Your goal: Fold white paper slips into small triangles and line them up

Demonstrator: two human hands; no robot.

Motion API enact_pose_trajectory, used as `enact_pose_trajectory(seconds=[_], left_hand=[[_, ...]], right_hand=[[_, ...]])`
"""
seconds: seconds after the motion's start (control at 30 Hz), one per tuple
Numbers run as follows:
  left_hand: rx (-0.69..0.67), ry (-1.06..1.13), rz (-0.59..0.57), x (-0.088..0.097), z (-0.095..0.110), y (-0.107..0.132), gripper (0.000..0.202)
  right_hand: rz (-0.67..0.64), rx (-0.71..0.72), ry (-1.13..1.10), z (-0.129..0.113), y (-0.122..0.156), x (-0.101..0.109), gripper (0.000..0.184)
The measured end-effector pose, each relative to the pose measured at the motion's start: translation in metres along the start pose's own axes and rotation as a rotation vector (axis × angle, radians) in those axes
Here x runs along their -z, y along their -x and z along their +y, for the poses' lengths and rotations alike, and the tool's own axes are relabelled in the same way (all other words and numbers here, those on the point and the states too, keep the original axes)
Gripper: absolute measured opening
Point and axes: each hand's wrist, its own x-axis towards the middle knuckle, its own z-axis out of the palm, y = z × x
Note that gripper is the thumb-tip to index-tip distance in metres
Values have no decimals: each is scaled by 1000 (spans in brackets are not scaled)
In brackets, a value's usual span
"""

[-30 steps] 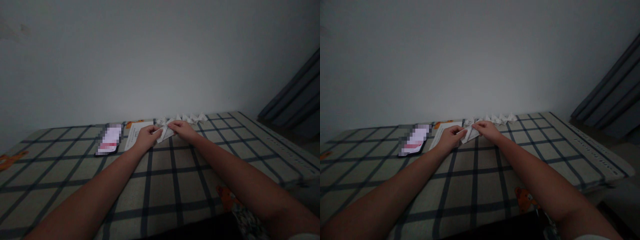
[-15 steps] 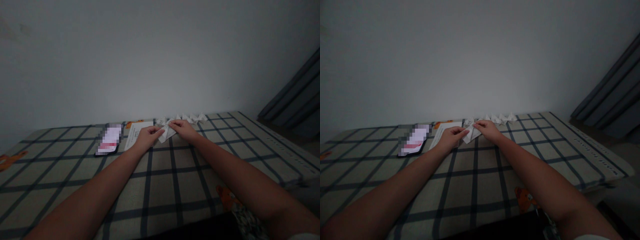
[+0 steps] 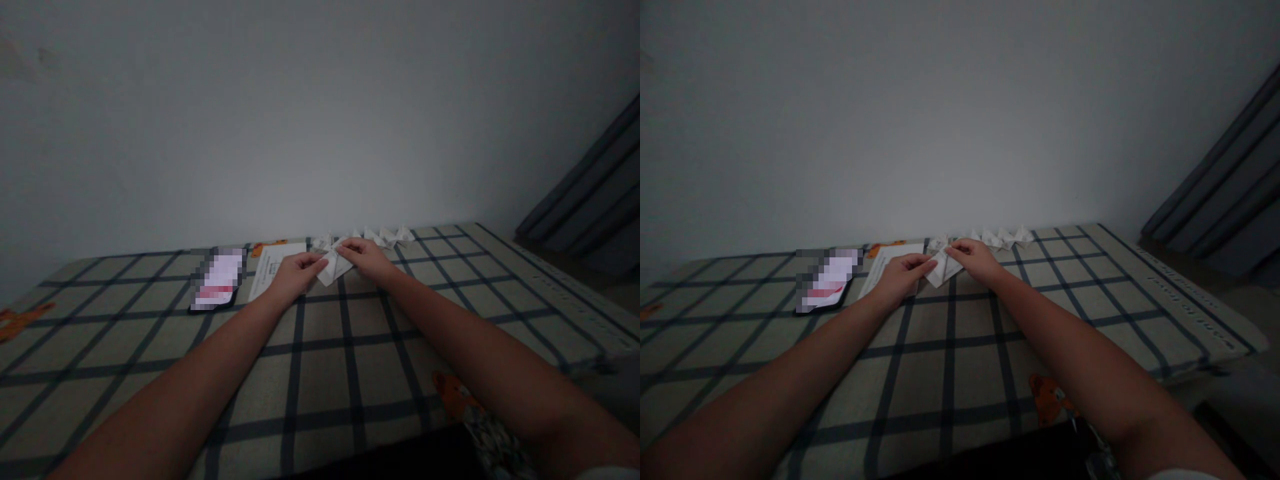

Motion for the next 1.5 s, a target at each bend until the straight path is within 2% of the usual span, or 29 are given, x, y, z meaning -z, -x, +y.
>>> enact_pose_trajectory(seconds=[0.27,0.53,0.83,1.07,1.37,1.5], left_hand=[[50,15,-7,-2,-5,-1,33],[34,-36,26,-3,2,1,35],[37,-38,-19,-2,2,3,34],[35,4,72,-1,0,0,34],[77,-16,-2,-2,-1,3,35],[49,-42,32,-1,1,3,35]], right_hand=[[-9,20,61,2,1,-2,24],[-13,-5,89,-2,2,-1,23],[9,34,120,-1,1,-2,24],[-103,-19,85,-7,4,-1,31],[-107,-1,177,-2,4,-1,33],[-119,-41,103,-2,4,-1,35]])
